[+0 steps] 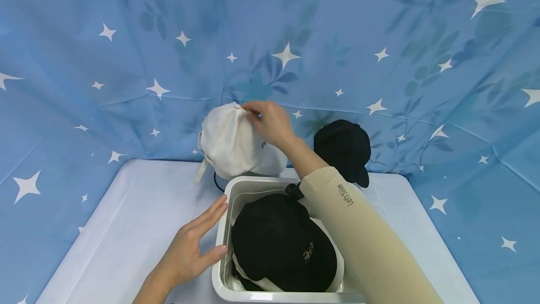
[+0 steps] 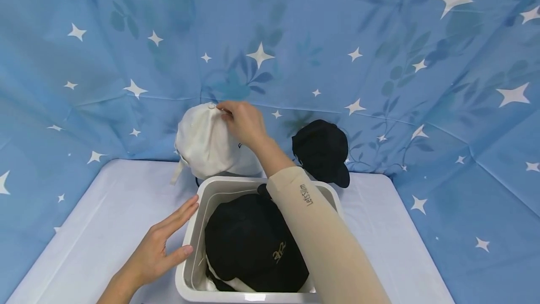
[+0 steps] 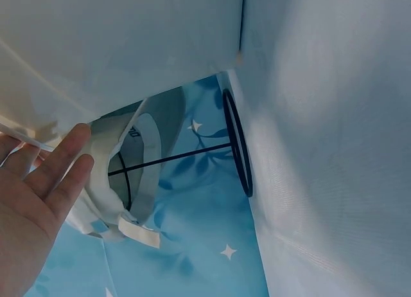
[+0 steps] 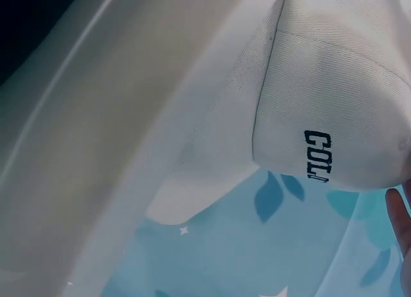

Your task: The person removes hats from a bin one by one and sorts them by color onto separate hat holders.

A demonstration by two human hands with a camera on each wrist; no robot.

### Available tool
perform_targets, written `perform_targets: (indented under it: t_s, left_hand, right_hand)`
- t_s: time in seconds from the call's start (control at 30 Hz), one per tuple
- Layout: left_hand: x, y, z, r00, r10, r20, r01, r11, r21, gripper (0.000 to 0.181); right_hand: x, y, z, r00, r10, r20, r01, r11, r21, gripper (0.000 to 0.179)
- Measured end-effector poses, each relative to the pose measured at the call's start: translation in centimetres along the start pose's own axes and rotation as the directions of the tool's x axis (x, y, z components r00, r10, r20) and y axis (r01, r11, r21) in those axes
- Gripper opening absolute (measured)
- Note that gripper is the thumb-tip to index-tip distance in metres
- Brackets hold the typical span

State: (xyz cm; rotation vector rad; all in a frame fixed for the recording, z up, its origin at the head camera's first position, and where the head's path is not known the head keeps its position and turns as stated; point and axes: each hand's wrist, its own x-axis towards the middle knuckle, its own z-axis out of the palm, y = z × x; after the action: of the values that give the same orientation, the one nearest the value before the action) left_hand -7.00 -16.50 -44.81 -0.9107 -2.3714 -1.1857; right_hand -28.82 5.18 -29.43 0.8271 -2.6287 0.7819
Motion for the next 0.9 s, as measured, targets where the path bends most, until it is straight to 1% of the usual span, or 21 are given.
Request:
perform_targets:
  t_s: [0.2, 0.43, 0.57, 0.77, 0.9]
  left_hand:
    - [-0.1, 0.0, -0.1, 1.000, -0.010, 0.003, 0.010, 1.000, -0.006, 0.076]
    - [-0.1, 0.0, -0.1, 1.000, -0.015, 0.005, 0.015, 1.000, -0.016, 0.075]
    - [-0.1, 0.0, -0.1, 1.000, -0.018, 0.008, 0.019, 1.000, -0.014, 0.075]
    - [-0.1, 0.1, -0.2, 1.000, -0.016, 0.007, 0.016, 1.000, -0.006, 0.076]
    - [-0.1, 0.1, -0.3, 1.000, -0.018, 0.008, 0.018, 1.000, -0.001, 0.076]
  right_hand:
    - [-0.2, 0.1, 0.5, 0.999, 0.016, 0.042, -0.014, 0.999, -0.040, 0.030]
    - [-0.6, 0.2, 0.6, 0.998, 0.020, 0.059, -0.017, 0.999, -0.043, 0.030]
    - [-0.6, -0.1, -0.2, 0.996, 0.033, 0.085, -0.029, 0.998, -0.047, 0.032]
    - [-0.8, -0.8, -2.2, 0.992, 0.027, 0.121, -0.022, 0.999, -0.045, 0.034]
    - [-1.0, -1.1, -3.7, 0.994, 0.005, 0.113, 0.000, 0.999, -0.042, 0.035]
